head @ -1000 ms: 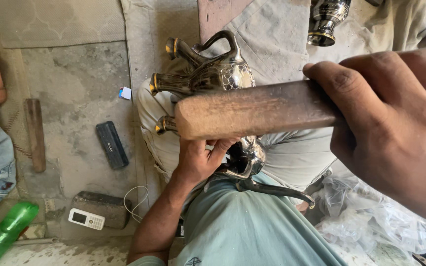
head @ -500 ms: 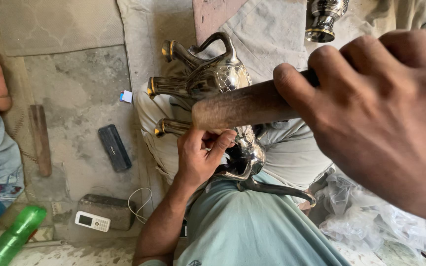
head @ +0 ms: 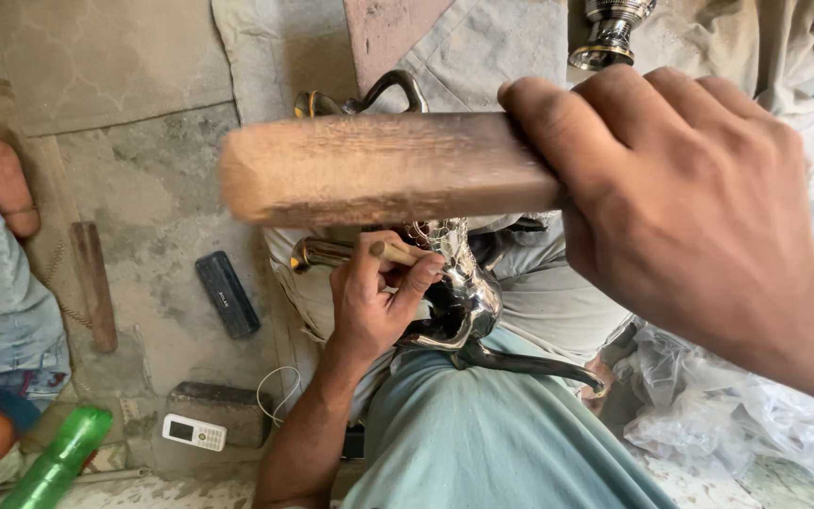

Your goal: The person sits cross-legged on the floor and uses a wooden mallet and a metal chisel to engrave a decorative pattern onto a silver-colored metal object. They repeatedly strike the chisel to create a textured design on the object's surface.

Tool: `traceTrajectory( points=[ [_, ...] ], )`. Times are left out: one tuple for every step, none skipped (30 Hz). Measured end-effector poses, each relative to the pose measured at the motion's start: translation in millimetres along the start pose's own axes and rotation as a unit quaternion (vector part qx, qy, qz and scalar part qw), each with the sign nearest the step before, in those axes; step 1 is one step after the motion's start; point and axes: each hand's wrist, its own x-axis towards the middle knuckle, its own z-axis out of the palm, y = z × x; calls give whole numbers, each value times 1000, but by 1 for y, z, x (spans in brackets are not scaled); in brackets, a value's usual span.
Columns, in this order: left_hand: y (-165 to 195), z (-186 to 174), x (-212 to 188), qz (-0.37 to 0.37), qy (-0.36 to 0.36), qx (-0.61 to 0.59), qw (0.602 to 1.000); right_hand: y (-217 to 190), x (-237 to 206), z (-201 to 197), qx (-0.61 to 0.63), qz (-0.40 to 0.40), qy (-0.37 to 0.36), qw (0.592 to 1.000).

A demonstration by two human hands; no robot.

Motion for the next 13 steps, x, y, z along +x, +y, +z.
traceTrajectory(
  points=[
    [2,0,0,4,-3,13,1000,2,-2,4,-23,-13,6,1000],
    [5,0,1,9,-6,25,1000,7,-4,7,-73,-47,31,996],
    [7,1,4,10,-10,35,999,11,-5,10,-124,-79,56,988],
    [11,3,6,12,-13,45,999,13,-7,14,-62,-55,49,995],
    [15,4,8,13,-16,56,998,14,-8,18,2,-32,41,999],
    [19,4,10,-2,-21,63,998,15,-10,22,67,-7,33,997],
    [23,5,12,-16,-27,69,997,18,-12,27,44,22,-23,999],
    [26,6,17,-30,-34,75,996,22,-14,31,21,51,-79,995],
    [28,7,21,-28,-52,98,993,26,-19,34,-2,79,-135,988],
    [31,8,25,-28,-70,121,990,30,-26,37,-6,81,-109,991],
    [33,9,29,-27,-89,144,985,33,-33,39,-10,83,-83,993],
    [36,10,34,-26,-109,158,981,37,-42,42,-15,86,-57,995],
    [38,12,37,-27,-128,172,976,62,-18,64,-14,88,-57,994]
  ],
)
